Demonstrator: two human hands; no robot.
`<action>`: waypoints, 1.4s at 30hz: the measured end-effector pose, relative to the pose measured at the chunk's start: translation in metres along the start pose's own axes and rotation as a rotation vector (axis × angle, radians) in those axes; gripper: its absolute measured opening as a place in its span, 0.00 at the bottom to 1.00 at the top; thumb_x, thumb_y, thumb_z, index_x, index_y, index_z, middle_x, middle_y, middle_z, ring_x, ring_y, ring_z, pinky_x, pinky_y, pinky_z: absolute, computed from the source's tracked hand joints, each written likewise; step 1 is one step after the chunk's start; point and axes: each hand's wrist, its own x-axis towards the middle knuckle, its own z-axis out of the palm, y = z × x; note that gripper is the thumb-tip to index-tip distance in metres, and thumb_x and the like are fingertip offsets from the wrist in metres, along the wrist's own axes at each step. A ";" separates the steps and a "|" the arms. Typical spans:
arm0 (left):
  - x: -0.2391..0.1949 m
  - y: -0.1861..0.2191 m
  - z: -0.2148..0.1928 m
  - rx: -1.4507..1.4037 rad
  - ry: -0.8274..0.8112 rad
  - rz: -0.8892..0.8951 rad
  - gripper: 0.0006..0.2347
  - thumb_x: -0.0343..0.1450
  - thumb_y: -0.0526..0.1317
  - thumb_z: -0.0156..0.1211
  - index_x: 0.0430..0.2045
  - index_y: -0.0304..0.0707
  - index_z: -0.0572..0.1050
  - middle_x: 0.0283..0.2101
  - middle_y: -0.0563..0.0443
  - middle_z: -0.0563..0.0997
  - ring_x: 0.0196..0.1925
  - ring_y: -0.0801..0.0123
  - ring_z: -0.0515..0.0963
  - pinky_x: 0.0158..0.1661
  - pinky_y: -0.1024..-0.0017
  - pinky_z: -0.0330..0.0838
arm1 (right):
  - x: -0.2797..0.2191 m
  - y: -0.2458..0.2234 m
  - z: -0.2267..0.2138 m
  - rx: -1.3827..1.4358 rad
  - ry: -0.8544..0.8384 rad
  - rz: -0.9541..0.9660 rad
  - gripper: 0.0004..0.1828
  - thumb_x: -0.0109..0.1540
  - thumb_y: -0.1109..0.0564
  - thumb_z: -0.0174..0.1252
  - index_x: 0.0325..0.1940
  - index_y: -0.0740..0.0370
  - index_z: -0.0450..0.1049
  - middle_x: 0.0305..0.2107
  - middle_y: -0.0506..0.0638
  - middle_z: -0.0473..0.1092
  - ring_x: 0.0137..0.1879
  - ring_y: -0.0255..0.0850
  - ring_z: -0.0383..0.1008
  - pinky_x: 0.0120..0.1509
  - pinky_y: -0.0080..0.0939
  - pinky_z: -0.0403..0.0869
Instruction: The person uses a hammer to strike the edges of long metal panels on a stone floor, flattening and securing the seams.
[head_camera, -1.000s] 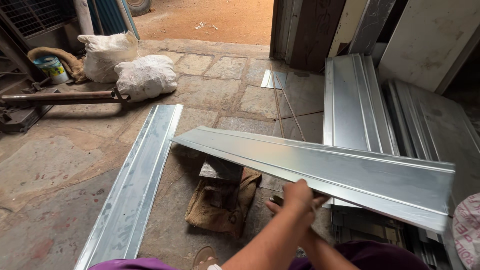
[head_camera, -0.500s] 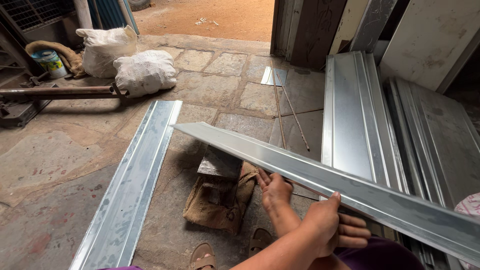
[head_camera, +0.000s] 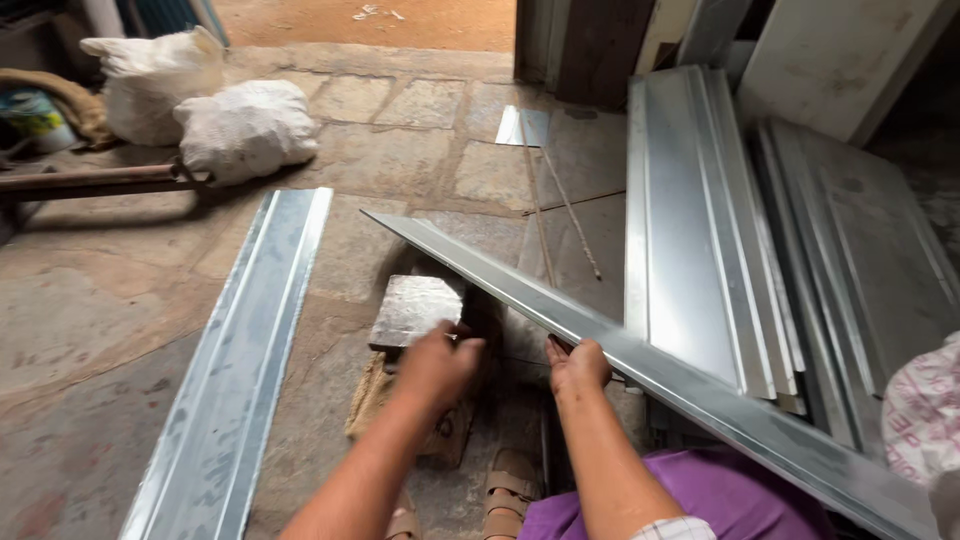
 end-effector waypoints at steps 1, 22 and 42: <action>0.014 -0.017 -0.006 0.218 0.025 -0.110 0.25 0.69 0.52 0.63 0.57 0.37 0.71 0.55 0.36 0.79 0.58 0.47 0.78 0.57 0.56 0.72 | 0.005 -0.007 0.002 0.047 0.035 0.028 0.25 0.66 0.63 0.40 0.69 0.66 0.55 0.61 0.68 0.63 0.62 0.69 0.70 0.65 0.72 0.71; 0.151 -0.053 0.082 0.736 -0.123 0.408 0.14 0.69 0.35 0.53 0.49 0.44 0.71 0.59 0.46 0.72 0.71 0.53 0.62 0.67 0.47 0.54 | -0.144 -0.143 -0.046 -0.276 -0.044 -0.176 0.25 0.66 0.64 0.41 0.68 0.74 0.52 0.55 0.72 0.64 0.63 0.66 0.71 0.66 0.68 0.69; -0.018 -0.177 -0.048 0.624 -0.011 0.373 0.04 0.63 0.35 0.58 0.26 0.49 0.74 0.31 0.53 0.79 0.36 0.56 0.82 0.30 0.55 0.76 | -0.017 -0.027 0.076 -0.712 -0.340 0.116 0.27 0.70 0.51 0.50 0.65 0.75 0.62 0.54 0.66 0.69 0.61 0.59 0.72 0.62 0.59 0.76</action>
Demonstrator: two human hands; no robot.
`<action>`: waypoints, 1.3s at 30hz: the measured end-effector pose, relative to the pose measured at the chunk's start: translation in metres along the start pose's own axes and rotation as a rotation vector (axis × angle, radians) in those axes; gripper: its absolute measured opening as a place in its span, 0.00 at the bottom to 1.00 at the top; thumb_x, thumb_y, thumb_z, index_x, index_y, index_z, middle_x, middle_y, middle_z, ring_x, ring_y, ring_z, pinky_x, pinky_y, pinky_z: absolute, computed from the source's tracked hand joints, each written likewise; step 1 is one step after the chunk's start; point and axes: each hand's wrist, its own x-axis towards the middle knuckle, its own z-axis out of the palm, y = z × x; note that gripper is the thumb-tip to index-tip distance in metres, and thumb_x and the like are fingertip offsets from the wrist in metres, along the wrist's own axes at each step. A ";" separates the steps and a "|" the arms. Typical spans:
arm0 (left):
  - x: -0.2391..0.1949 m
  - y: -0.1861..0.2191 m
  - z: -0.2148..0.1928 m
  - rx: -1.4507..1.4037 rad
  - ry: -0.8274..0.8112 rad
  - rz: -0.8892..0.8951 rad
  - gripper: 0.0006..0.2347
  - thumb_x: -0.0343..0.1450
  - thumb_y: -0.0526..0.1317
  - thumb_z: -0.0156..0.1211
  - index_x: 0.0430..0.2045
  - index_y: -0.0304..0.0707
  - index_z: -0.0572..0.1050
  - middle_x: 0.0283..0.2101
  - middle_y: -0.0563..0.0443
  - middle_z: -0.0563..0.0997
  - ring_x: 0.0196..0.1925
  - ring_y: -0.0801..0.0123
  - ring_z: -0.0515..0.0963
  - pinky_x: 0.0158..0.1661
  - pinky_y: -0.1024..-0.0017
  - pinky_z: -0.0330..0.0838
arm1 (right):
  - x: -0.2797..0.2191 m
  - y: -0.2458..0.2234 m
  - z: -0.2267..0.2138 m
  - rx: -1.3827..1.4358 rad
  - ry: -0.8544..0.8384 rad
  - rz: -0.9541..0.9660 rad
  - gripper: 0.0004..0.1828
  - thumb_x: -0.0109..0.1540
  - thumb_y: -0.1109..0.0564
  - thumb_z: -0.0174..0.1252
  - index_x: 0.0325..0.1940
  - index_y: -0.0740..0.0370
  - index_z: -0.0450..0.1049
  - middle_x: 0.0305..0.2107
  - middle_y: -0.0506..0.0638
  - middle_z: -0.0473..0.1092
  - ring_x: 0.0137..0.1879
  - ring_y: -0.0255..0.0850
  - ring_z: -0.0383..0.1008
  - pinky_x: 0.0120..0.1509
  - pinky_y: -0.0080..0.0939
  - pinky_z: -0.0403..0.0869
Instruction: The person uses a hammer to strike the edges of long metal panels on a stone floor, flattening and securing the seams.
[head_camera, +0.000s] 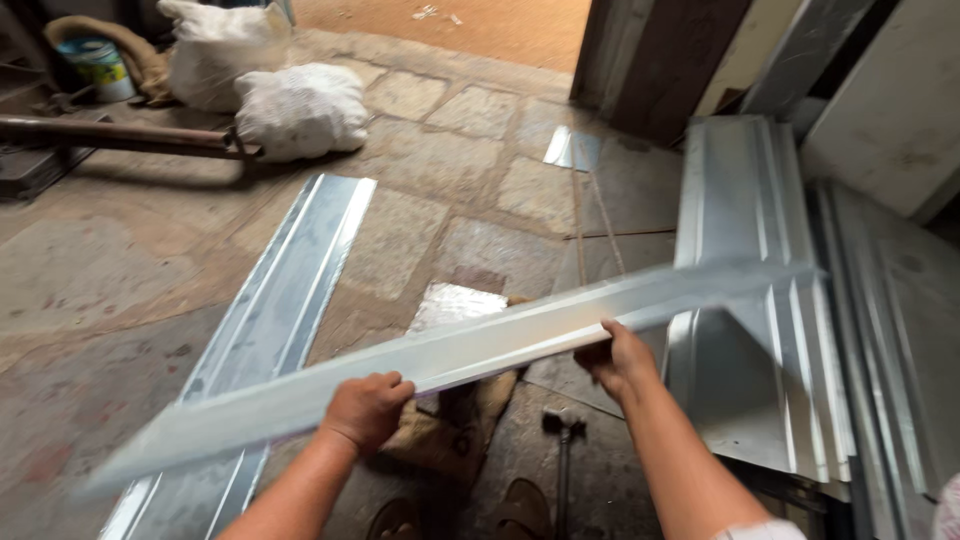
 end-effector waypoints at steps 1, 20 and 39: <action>-0.002 0.005 0.008 -0.047 0.012 0.000 0.05 0.62 0.35 0.58 0.28 0.49 0.74 0.31 0.52 0.79 0.35 0.55 0.82 0.30 0.55 0.77 | 0.005 0.001 0.011 -0.075 -0.048 -0.013 0.26 0.69 0.50 0.52 0.64 0.74 0.66 0.53 0.65 0.70 0.60 0.57 0.72 0.61 0.56 0.77; 0.061 0.021 0.088 -0.265 -0.219 -0.355 0.11 0.66 0.39 0.62 0.41 0.43 0.73 0.46 0.46 0.79 0.50 0.50 0.78 0.48 0.52 0.74 | -0.008 0.081 -0.067 -0.749 -0.020 0.151 0.26 0.67 0.51 0.53 0.69 0.60 0.69 0.52 0.58 0.78 0.54 0.49 0.81 0.55 0.47 0.79; -0.010 0.028 0.060 -0.232 -0.197 -0.310 0.27 0.65 0.45 0.64 0.61 0.48 0.68 0.62 0.50 0.68 0.67 0.59 0.63 0.66 0.59 0.55 | -0.025 0.149 -0.005 -1.331 -0.469 0.057 0.29 0.63 0.48 0.61 0.68 0.54 0.70 0.52 0.57 0.79 0.53 0.45 0.82 0.58 0.45 0.78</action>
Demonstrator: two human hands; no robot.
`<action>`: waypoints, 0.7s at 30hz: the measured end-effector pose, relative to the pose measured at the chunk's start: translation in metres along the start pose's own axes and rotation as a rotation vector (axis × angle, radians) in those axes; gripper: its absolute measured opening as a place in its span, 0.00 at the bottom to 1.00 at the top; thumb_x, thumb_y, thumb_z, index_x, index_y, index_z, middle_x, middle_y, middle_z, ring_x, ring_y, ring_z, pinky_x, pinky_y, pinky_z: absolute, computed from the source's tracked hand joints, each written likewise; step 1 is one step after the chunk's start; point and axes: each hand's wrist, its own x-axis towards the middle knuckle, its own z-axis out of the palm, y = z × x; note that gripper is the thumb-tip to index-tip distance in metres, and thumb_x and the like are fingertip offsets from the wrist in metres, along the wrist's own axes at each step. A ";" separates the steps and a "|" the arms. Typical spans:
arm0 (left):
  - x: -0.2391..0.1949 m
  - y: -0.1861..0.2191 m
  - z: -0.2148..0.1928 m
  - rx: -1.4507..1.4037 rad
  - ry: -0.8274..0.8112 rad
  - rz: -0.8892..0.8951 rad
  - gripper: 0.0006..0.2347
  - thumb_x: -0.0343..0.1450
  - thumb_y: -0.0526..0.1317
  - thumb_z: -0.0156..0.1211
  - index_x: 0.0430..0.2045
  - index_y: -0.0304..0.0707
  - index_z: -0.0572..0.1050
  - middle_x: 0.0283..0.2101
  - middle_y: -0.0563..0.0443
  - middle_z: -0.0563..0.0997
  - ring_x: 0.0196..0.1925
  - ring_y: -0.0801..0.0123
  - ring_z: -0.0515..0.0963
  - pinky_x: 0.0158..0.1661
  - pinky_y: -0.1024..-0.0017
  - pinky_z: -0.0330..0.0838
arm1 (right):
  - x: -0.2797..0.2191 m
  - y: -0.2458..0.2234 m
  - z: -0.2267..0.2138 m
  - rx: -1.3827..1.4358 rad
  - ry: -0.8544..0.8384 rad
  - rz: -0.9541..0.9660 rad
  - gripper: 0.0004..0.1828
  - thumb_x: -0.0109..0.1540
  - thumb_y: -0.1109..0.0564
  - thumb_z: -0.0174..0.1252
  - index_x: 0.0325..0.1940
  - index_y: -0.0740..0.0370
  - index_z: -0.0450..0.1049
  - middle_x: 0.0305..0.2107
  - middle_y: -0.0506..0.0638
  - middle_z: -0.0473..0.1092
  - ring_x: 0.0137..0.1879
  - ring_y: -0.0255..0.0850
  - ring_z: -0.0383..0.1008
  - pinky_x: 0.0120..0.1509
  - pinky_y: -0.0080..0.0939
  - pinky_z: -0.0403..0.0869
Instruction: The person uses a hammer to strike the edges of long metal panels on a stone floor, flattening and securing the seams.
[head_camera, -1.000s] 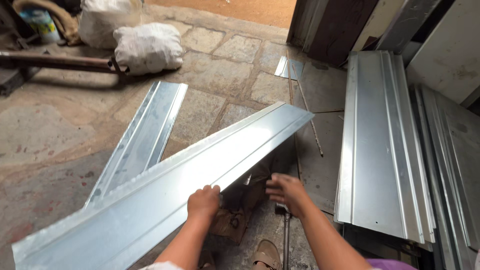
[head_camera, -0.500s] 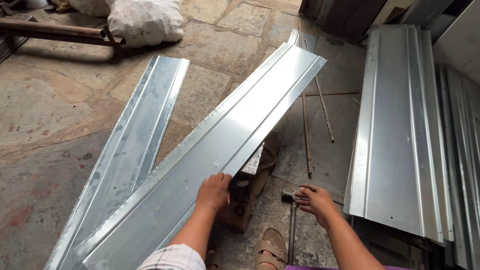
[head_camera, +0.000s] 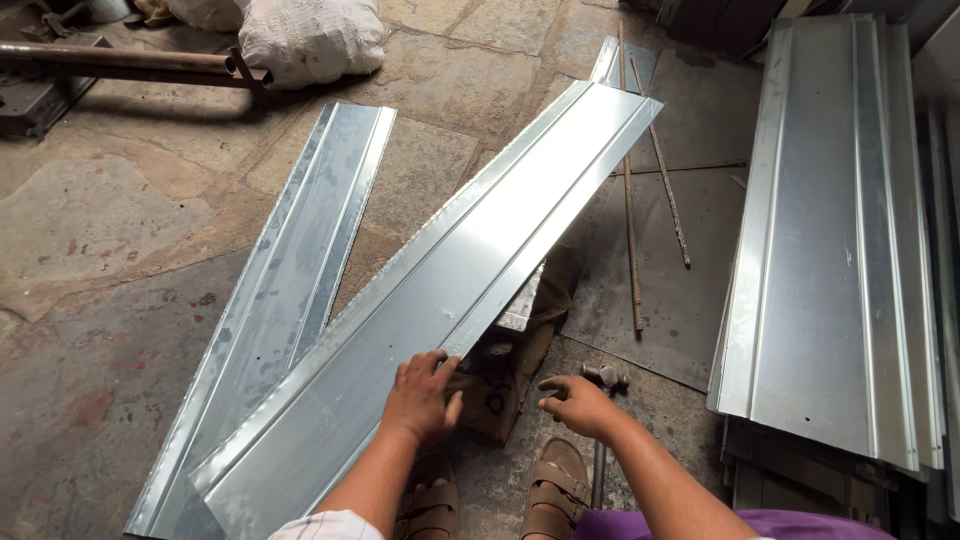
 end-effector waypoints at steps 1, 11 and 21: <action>-0.008 -0.003 -0.002 0.005 -0.038 -0.045 0.27 0.66 0.47 0.64 0.62 0.50 0.66 0.64 0.50 0.65 0.70 0.58 0.59 0.68 0.59 0.52 | 0.003 0.007 0.000 0.007 0.002 -0.001 0.29 0.63 0.48 0.61 0.68 0.54 0.70 0.52 0.57 0.79 0.53 0.45 0.82 0.58 0.45 0.78; -0.042 -0.045 0.029 0.187 -0.203 -0.001 0.40 0.61 0.27 0.54 0.72 0.51 0.52 0.77 0.59 0.50 0.79 0.62 0.44 0.75 0.60 0.36 | 0.027 0.072 -0.003 -0.264 0.131 0.050 0.26 0.62 0.48 0.62 0.64 0.55 0.74 0.55 0.56 0.76 0.61 0.47 0.78 0.67 0.45 0.74; 0.058 0.015 0.044 0.073 -0.104 -0.032 0.37 0.62 0.29 0.53 0.71 0.43 0.53 0.77 0.52 0.52 0.79 0.62 0.45 0.74 0.54 0.34 | 0.012 0.077 -0.007 -0.285 0.066 0.168 0.26 0.64 0.48 0.61 0.66 0.54 0.71 0.58 0.52 0.74 0.62 0.43 0.77 0.70 0.44 0.73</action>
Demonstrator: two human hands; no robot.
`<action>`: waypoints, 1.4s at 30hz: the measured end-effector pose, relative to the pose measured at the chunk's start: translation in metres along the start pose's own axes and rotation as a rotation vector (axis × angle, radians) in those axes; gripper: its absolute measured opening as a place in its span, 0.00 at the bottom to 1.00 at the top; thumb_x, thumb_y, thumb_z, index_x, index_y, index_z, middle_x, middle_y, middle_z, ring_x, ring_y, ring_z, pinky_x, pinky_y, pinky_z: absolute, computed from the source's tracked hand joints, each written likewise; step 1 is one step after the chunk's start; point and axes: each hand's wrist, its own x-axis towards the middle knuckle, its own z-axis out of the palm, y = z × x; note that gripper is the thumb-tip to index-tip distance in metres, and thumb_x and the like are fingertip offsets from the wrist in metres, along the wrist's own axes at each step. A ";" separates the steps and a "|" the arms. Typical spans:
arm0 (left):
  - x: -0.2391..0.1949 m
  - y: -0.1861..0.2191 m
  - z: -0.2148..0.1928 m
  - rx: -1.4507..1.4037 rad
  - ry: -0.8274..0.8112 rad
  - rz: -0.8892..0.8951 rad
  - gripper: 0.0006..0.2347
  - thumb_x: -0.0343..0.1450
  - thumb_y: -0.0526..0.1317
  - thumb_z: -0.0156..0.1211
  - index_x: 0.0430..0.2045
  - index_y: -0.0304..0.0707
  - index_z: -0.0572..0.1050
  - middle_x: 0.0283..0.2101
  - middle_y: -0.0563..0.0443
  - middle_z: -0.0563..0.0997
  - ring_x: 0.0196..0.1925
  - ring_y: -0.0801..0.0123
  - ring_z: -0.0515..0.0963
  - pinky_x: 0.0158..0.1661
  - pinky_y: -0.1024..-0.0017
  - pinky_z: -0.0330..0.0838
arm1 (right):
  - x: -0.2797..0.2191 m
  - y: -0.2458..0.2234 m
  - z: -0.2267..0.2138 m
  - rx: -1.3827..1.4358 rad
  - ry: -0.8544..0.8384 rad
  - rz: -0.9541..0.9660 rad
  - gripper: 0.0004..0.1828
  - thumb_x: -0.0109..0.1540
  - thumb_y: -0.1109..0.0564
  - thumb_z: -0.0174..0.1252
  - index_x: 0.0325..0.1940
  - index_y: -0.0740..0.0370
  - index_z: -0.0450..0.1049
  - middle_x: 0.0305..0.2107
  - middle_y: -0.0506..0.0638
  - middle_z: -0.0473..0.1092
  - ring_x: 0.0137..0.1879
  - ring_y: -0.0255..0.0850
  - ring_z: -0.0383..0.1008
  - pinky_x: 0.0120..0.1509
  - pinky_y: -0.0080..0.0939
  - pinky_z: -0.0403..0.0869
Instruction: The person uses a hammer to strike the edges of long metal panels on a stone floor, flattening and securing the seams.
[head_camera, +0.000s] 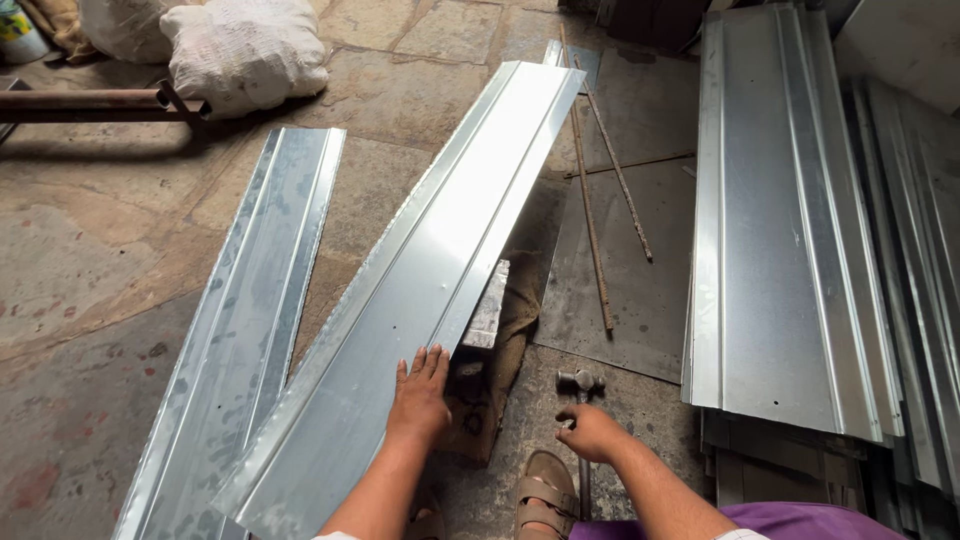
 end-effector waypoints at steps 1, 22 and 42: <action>0.007 0.007 -0.003 0.001 0.006 -0.021 0.36 0.63 0.30 0.52 0.71 0.42 0.53 0.77 0.52 0.52 0.79 0.62 0.46 0.74 0.55 0.34 | -0.003 -0.004 -0.001 0.002 0.005 0.004 0.26 0.64 0.48 0.61 0.66 0.54 0.71 0.58 0.52 0.74 0.62 0.43 0.77 0.70 0.44 0.73; -0.095 -0.007 -0.076 0.084 -0.341 -0.020 0.42 0.66 0.49 0.59 0.73 0.51 0.37 0.78 0.59 0.38 0.80 0.67 0.34 0.74 0.60 0.24 | 0.019 0.003 0.012 -0.003 0.022 -0.089 0.26 0.63 0.49 0.62 0.64 0.55 0.72 0.58 0.54 0.72 0.62 0.46 0.76 0.68 0.45 0.73; -0.032 0.042 -0.008 0.001 -0.059 -0.057 0.34 0.66 0.36 0.48 0.73 0.41 0.48 0.78 0.52 0.47 0.80 0.58 0.40 0.73 0.51 0.27 | 0.053 0.021 0.020 0.080 -0.024 -0.071 0.25 0.63 0.47 0.62 0.63 0.53 0.75 0.54 0.55 0.77 0.57 0.46 0.80 0.62 0.45 0.77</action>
